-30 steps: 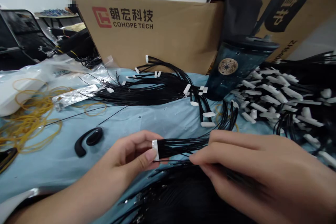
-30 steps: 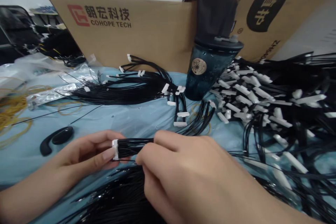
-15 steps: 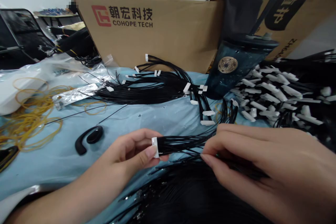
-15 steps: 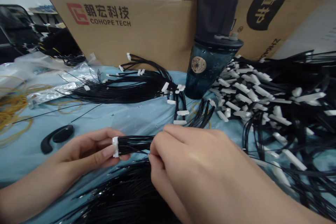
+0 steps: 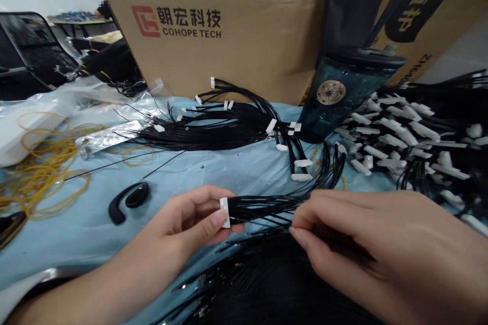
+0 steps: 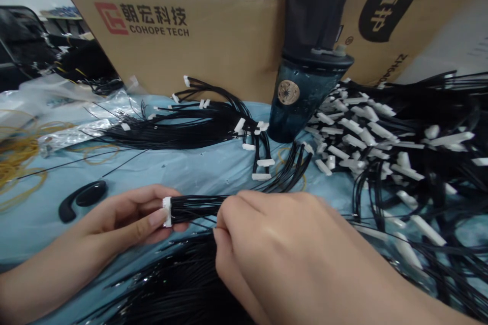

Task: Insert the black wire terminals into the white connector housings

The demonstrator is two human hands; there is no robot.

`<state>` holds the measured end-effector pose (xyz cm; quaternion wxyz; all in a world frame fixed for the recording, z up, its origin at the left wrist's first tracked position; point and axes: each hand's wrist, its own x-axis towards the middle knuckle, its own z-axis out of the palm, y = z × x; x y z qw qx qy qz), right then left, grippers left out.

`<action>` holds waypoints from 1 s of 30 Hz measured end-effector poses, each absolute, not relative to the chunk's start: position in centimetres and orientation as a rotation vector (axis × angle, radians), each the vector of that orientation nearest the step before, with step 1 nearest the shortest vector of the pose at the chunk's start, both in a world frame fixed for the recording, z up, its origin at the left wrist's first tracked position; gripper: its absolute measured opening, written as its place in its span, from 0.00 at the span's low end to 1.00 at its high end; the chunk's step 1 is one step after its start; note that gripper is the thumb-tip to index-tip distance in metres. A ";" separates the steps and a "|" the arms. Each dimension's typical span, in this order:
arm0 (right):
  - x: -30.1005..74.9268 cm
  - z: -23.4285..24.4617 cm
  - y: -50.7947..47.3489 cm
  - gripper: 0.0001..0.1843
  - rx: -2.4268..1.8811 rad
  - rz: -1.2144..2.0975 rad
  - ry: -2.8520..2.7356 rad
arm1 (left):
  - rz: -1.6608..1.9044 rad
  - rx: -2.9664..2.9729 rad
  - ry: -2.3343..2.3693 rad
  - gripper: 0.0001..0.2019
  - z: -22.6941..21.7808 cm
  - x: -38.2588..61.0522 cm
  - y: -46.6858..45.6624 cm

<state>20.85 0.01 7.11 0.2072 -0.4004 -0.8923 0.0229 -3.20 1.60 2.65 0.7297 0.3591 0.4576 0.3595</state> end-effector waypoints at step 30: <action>18.1 3.3 -0.7 0.13 -1.065 0.101 -2.440 | 0.711 1.105 0.948 0.05 3.7 -2.9 1.2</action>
